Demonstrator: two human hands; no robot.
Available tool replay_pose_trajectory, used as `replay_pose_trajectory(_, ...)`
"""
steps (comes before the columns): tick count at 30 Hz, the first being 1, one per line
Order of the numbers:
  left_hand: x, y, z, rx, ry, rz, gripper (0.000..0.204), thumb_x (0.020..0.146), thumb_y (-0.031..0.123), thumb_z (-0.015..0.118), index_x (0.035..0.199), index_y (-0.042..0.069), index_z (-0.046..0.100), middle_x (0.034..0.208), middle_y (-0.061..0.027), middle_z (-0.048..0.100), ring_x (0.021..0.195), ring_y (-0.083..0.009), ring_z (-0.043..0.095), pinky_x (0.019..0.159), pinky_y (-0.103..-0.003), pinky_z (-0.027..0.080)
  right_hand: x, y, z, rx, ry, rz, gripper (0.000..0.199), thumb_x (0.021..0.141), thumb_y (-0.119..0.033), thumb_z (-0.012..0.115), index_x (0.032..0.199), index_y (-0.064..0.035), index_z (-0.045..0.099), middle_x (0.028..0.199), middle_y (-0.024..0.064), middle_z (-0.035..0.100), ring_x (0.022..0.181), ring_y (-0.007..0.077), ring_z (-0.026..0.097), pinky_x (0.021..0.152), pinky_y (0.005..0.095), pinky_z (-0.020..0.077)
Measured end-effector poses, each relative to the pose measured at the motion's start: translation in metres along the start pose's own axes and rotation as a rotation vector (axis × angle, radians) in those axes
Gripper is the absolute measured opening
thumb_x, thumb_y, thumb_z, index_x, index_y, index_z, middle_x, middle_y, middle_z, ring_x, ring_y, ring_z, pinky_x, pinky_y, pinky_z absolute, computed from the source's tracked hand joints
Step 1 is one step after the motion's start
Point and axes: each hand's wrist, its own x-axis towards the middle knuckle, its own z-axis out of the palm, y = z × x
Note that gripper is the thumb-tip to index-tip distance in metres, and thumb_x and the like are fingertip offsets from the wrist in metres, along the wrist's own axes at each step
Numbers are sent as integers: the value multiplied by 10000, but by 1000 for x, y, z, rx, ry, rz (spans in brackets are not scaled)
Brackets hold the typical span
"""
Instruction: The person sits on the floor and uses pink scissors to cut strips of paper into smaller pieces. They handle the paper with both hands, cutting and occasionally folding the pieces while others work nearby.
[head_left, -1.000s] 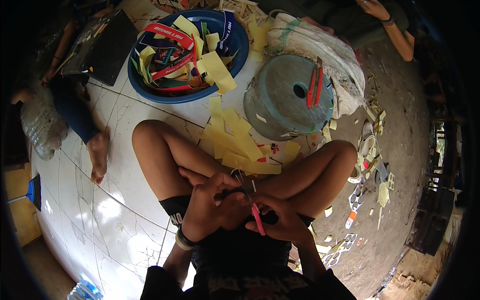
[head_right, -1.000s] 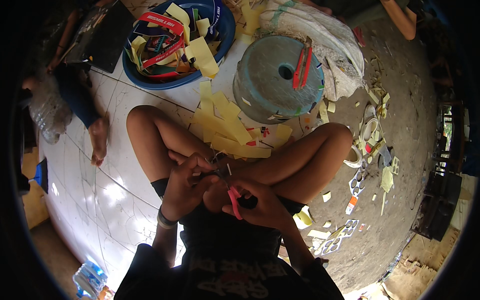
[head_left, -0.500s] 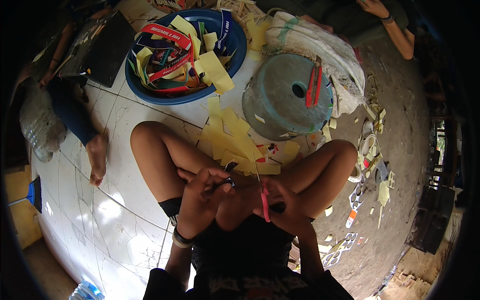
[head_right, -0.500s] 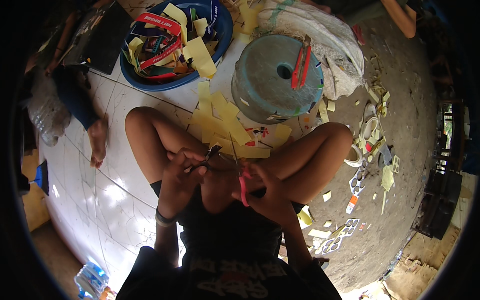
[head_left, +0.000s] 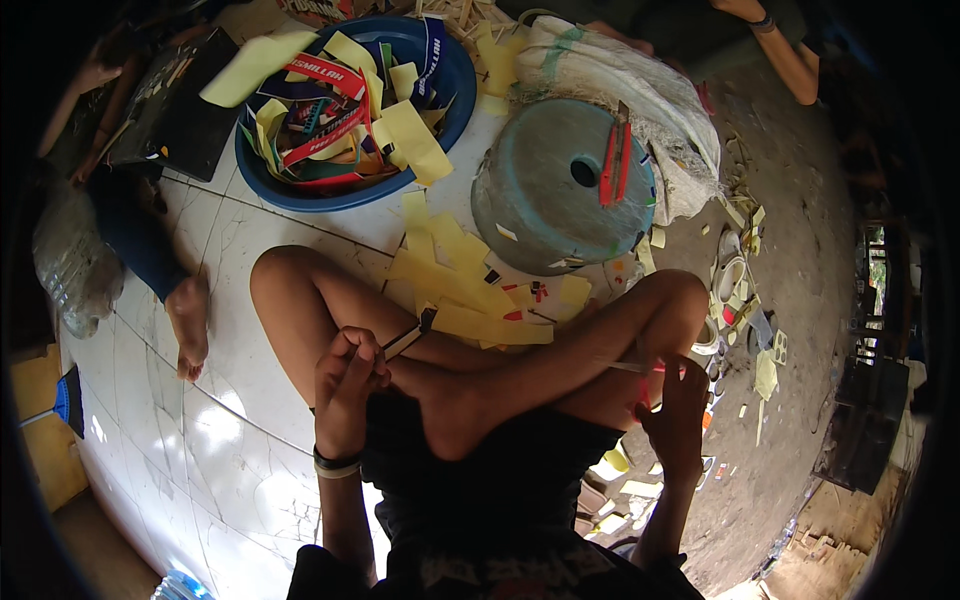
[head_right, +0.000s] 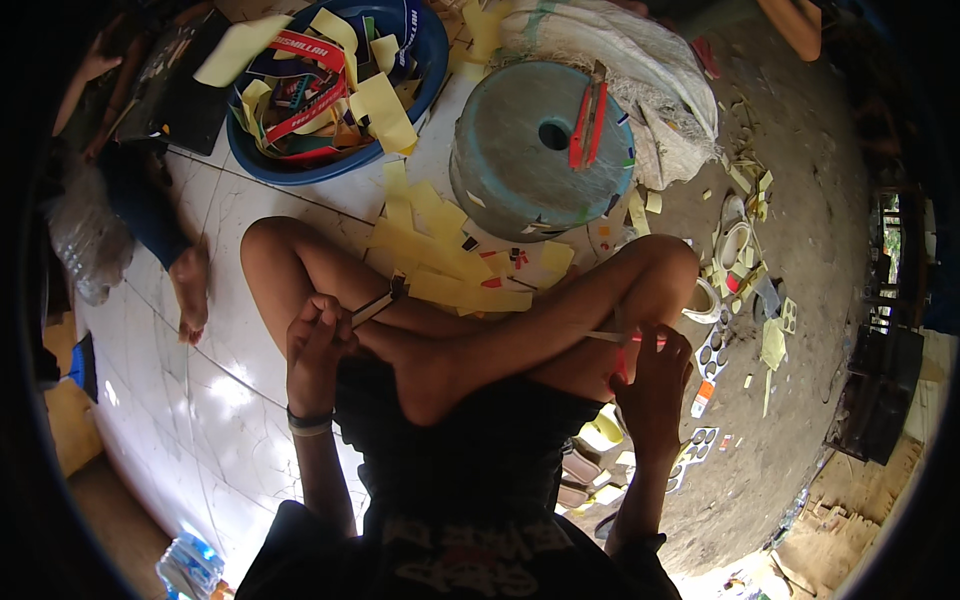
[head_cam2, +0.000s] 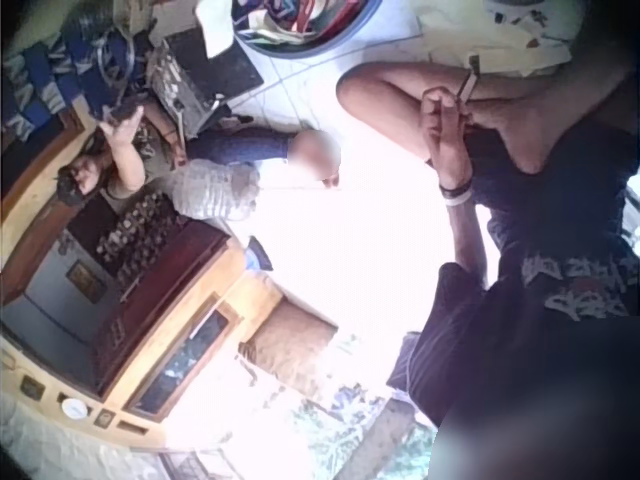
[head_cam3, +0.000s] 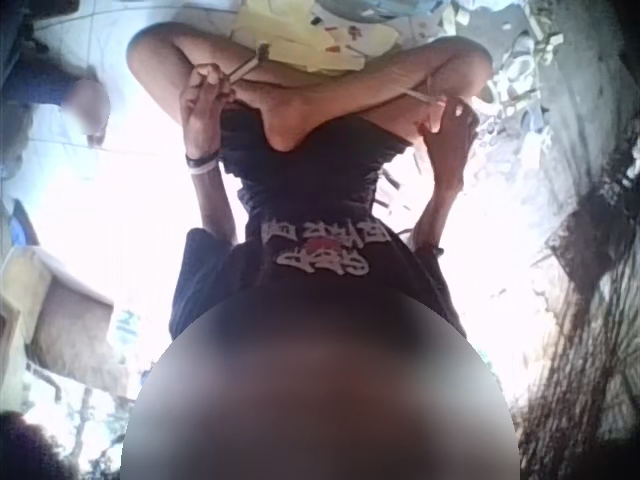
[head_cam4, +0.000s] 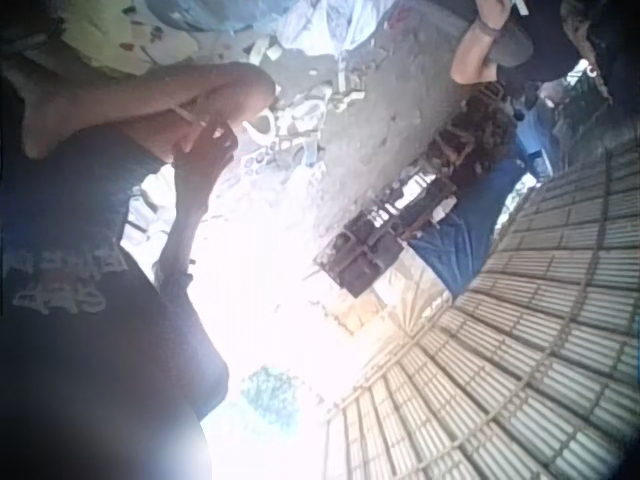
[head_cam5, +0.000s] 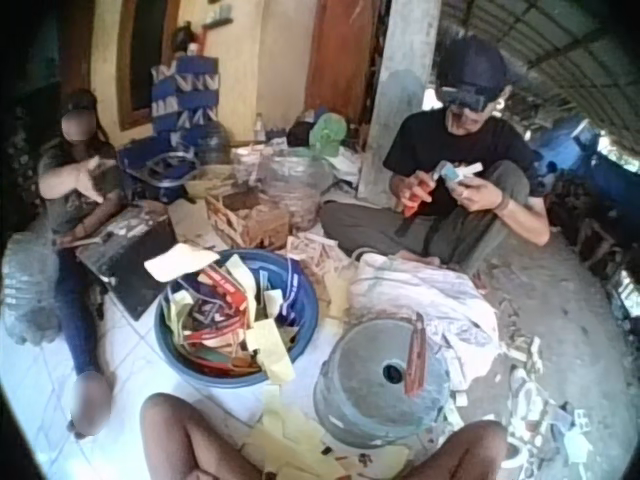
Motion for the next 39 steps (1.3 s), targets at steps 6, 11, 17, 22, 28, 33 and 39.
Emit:
replay_pose_trajectory(6, 8, -5, 5, -136, 92, 20, 154, 1110, 237, 537, 1085, 90, 576, 879, -2, 523, 820, -105, 500, 741, -273, 420, -5, 2, -17, -55, -93, -127, 811, 751, -195, 895, 1466, -127, 519, 1417, 151, 542, 1364, 339, 485, 1134, 528, 361)
replay_pose_trajectory(11, 16, -17, 2, -340, 67, 34, 161, 1090, 282, 553, 1103, 121, 559, 874, 17, 466, 851, -110, 467, 747, -273, 394, 19, -28, -13, 205, 102, -123, 668, 769, -148, 878, 1385, -109, 625, 1243, 139, 684, 1250, 342, 609, 1056, 453, 464)
replay_pose_trajectory(17, 18, -27, 5, -463, 57, 34, 158, 1066, 271, 566, 1113, 120, 563, 905, 19, 490, 890, -109, 483, 776, -287, 397, 68, -126, 98, 332, -37, -478, 746, 878, -253, 794, 1533, -125, 459, 1434, 268, 535, 1341, 456, 503, 1076, 537, 477)
replay_pose_trajectory(22, 4, -29, -12, -479, 112, 89, 159, 1106, 265, 518, 1128, 111, 554, 917, 7, 471, 887, -120, 475, 777, -294, 393, 83, -177, 159, 116, -73, -322, 916, 830, -218, 835, 1607, -182, 351, 1525, 340, 404, 1350, 551, 467, 1041, 593, 496)
replay_pose_trajectory(28, 9, -43, -30, -510, 176, 88, 163, 1046, 272, 567, 1127, 131, 557, 938, 16, 479, 906, -129, 483, 832, -313, 401, 111, -174, 186, 483, -310, -400, 760, 813, -61, 806, 1496, -143, 484, 1456, 259, 528, 1286, 414, 586, 982, 481, 545)
replay_pose_trajectory(33, 18, -51, -34, -598, 116, 99, 163, 1035, 255, 577, 1136, 131, 545, 928, 14, 446, 908, -137, 468, 825, -316, 394, 144, -156, 168, 1106, -422, -386, 569, 850, -27, 782, 1387, -47, 594, 1287, 181, 681, 1242, 284, 649, 1020, 379, 523)
replay_pose_trajectory(39, 35, -62, -30, -583, 22, 79, 163, 1032, 257, 584, 1124, 130, 539, 930, 6, 447, 915, -141, 472, 820, -325, 400, 127, -133, 111, 965, -63, -629, 414, 933, -110, 723, 1325, -2, 639, 1277, 147, 701, 1222, 274, 660, 1062, 384, 485)
